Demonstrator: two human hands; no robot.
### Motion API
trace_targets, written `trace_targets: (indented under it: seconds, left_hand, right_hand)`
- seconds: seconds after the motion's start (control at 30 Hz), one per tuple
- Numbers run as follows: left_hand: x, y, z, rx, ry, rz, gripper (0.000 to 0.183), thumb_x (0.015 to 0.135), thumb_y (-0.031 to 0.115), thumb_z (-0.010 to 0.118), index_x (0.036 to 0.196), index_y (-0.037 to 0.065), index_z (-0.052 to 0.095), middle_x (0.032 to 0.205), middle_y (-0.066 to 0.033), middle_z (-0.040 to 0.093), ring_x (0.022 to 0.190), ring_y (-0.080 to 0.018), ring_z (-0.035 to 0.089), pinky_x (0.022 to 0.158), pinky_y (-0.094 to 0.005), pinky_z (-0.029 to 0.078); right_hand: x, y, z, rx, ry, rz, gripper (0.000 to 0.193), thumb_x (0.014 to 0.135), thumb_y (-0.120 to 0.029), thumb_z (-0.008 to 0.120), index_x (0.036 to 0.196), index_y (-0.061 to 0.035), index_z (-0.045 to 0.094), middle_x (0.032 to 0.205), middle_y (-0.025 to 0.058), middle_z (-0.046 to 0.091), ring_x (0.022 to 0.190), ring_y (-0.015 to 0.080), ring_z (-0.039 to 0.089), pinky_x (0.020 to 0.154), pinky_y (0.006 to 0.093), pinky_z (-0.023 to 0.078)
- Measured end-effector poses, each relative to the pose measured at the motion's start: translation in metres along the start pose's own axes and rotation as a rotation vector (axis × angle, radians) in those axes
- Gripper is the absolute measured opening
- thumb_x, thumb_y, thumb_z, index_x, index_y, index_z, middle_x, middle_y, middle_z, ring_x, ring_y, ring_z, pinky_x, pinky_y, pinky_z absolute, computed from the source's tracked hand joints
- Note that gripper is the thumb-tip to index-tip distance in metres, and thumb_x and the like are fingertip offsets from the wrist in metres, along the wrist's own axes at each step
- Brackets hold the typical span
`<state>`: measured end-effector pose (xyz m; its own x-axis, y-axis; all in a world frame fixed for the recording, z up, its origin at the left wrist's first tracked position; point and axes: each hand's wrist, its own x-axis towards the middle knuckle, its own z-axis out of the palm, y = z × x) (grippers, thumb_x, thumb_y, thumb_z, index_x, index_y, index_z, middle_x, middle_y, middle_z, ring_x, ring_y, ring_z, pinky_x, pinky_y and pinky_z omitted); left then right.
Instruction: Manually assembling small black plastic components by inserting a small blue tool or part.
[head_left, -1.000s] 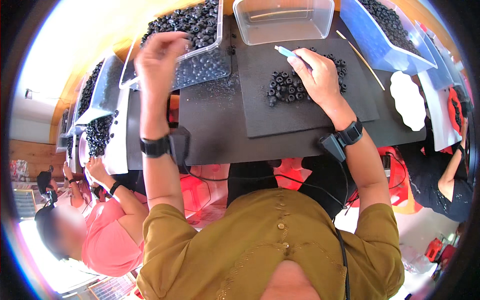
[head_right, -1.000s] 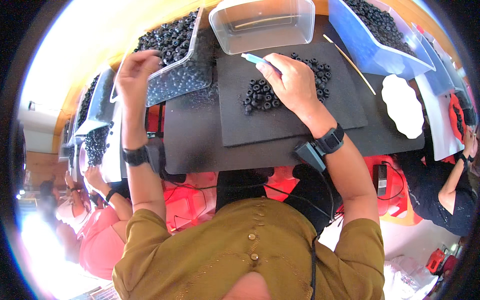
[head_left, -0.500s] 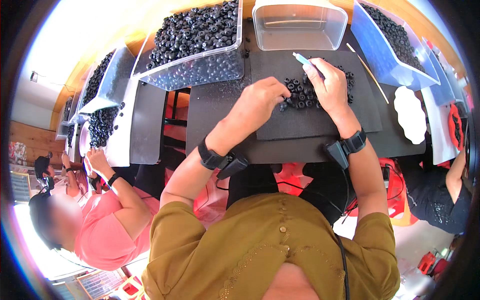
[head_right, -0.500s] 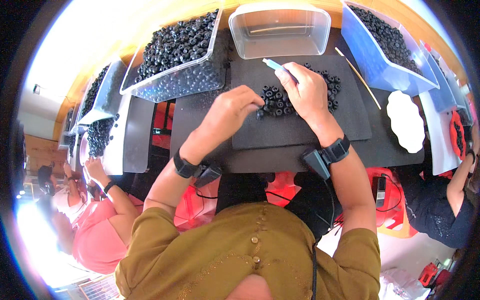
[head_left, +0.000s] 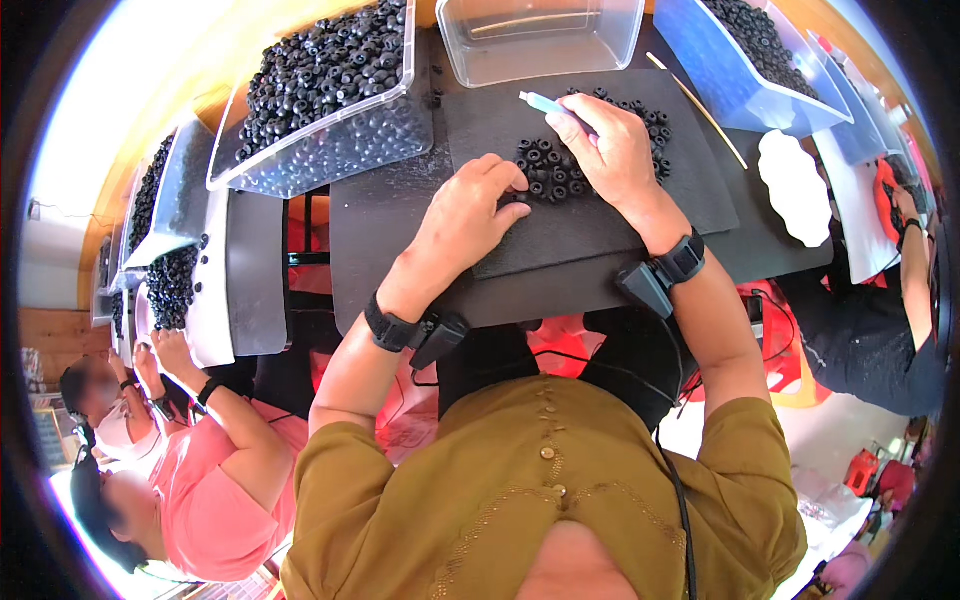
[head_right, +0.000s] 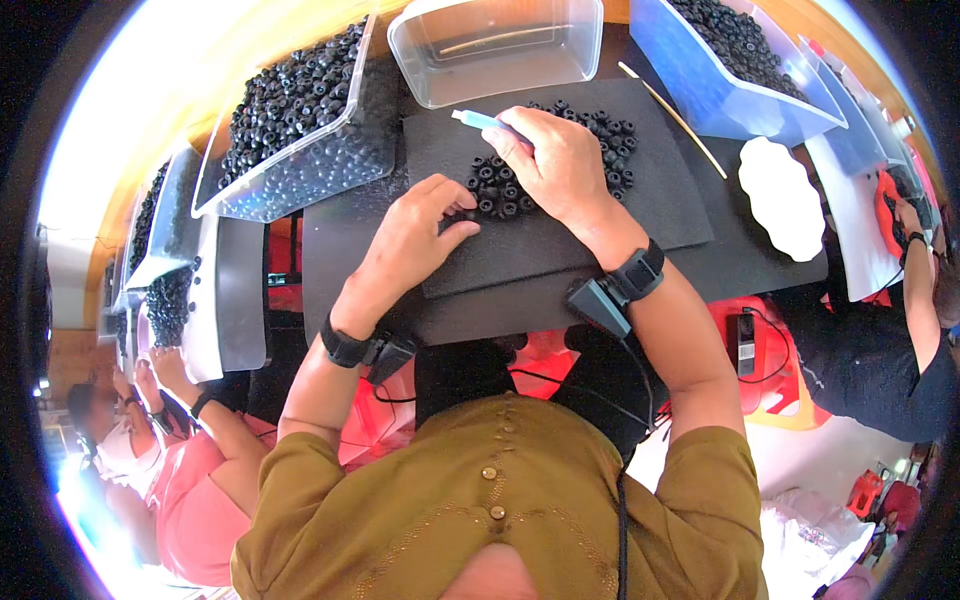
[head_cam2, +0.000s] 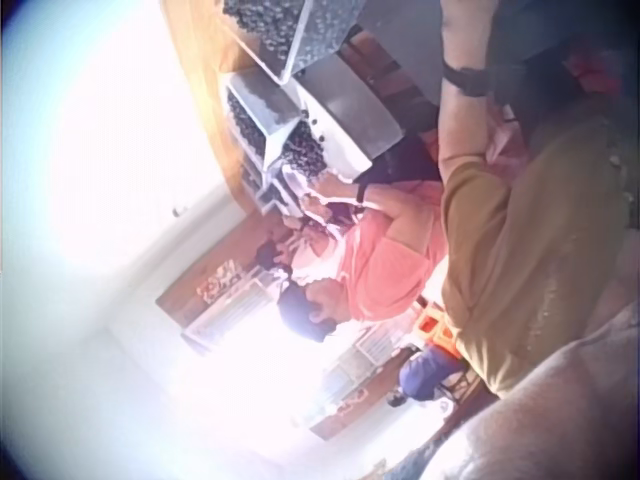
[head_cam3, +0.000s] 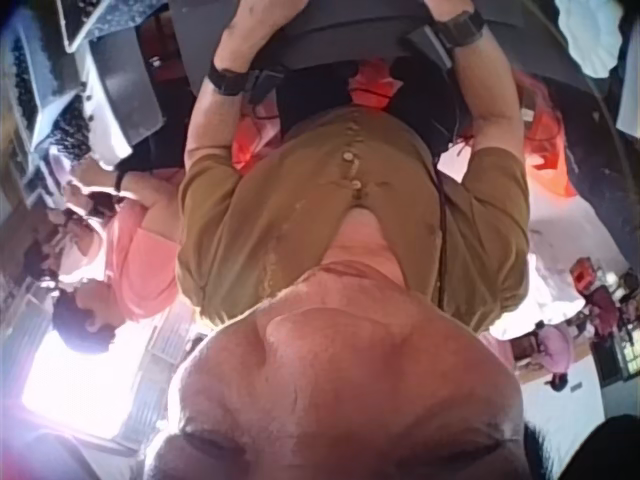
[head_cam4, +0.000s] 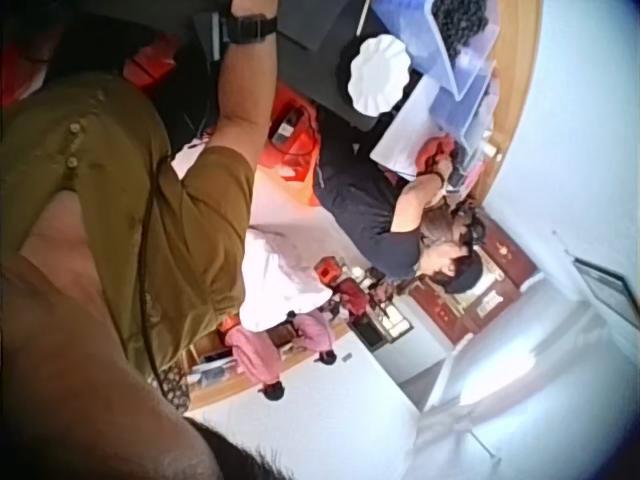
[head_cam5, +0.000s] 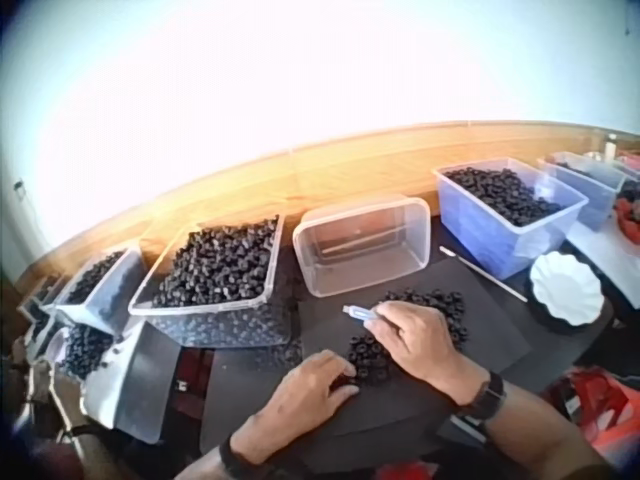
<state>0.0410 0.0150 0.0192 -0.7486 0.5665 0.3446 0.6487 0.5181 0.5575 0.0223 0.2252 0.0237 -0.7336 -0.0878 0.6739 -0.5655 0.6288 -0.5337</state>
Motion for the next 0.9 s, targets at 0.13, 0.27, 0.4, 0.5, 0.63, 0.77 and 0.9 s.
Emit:
trace_targets:
  seconds: [0.13,0.27,0.4,0.5,0.63,0.77,0.9]
  left_hand:
    - [0.003,-0.009,-0.008,-0.251,-0.031,-0.153,0.022,0.080,0.001,0.072,0.101,0.003,0.063,0.092,-0.0068,0.065,0.082,-0.0176,0.066,0.074,-0.0284,0.053]
    - [0.014,-0.006,-0.028,-1.044,-0.001,-0.297,0.020,0.094,0.002,0.058,0.114,0.004,0.062,0.109,-0.0041,0.066,0.092,-0.0114,0.064,0.081,-0.0244,0.052]
    - [0.018,-0.018,-0.026,-1.383,0.024,-0.254,0.025,0.096,0.003,0.056,0.121,0.004,0.060,0.115,-0.0062,0.063,0.097,-0.0122,0.061,0.083,-0.0235,0.052]
    - [0.014,-0.029,-0.015,-1.467,0.034,-0.225,0.024,0.096,0.003,0.057,0.120,0.005,0.060,0.115,-0.0070,0.062,0.097,-0.0127,0.060,0.083,-0.0233,0.051]
    - [0.014,-0.035,-0.010,-1.576,0.047,-0.215,0.024,0.096,0.002,0.057,0.119,0.005,0.060,0.113,-0.0072,0.062,0.095,-0.0137,0.060,0.083,-0.0237,0.051]
    - [0.014,-0.037,-0.009,-1.689,0.086,-0.229,0.024,0.095,0.001,0.057,0.119,0.005,0.060,0.112,-0.0084,0.063,0.095,-0.0147,0.060,0.083,-0.0242,0.052]
    - [0.013,-0.039,-0.007,-1.714,0.104,-0.245,0.020,0.095,0.003,0.058,0.115,0.005,0.061,0.109,-0.0091,0.064,0.095,-0.0154,0.062,0.083,-0.0247,0.052]
  right_hand:
    - [0.001,-0.001,-0.001,-0.006,0.008,-0.022,0.022,0.091,-0.026,0.065,0.090,-0.0039,0.063,0.066,0.0110,0.056,0.056,0.0293,0.057,0.052,0.0383,0.044]
    - [0.001,-0.003,-0.002,0.036,0.004,-0.060,0.024,0.090,-0.027,0.065,0.091,-0.0030,0.064,0.069,0.0111,0.059,0.058,0.0289,0.059,0.054,0.0371,0.046]
    - [-0.002,-0.007,-0.002,0.094,-0.027,-0.054,0.024,0.090,-0.027,0.066,0.092,-0.0031,0.065,0.071,0.0114,0.061,0.059,0.0284,0.060,0.054,0.0365,0.046]
    - [-0.001,-0.010,-0.001,0.111,-0.067,-0.048,0.024,0.090,-0.027,0.066,0.092,-0.0035,0.065,0.072,0.0112,0.061,0.060,0.0282,0.060,0.055,0.0361,0.047]
    - [-0.003,-0.011,-0.003,0.114,-0.142,-0.062,0.024,0.090,-0.029,0.066,0.092,-0.0054,0.066,0.073,0.0107,0.062,0.061,0.0284,0.060,0.055,0.0368,0.047]
    - [-0.003,-0.014,-0.003,0.123,-0.179,-0.114,0.024,0.089,-0.030,0.066,0.092,-0.0070,0.066,0.075,0.0104,0.063,0.063,0.0293,0.062,0.056,0.0373,0.048]
    - [-0.004,-0.015,-0.002,0.113,-0.174,-0.141,0.024,0.089,-0.030,0.066,0.092,-0.0071,0.067,0.076,0.0103,0.063,0.064,0.0303,0.062,0.057,0.0373,0.049]
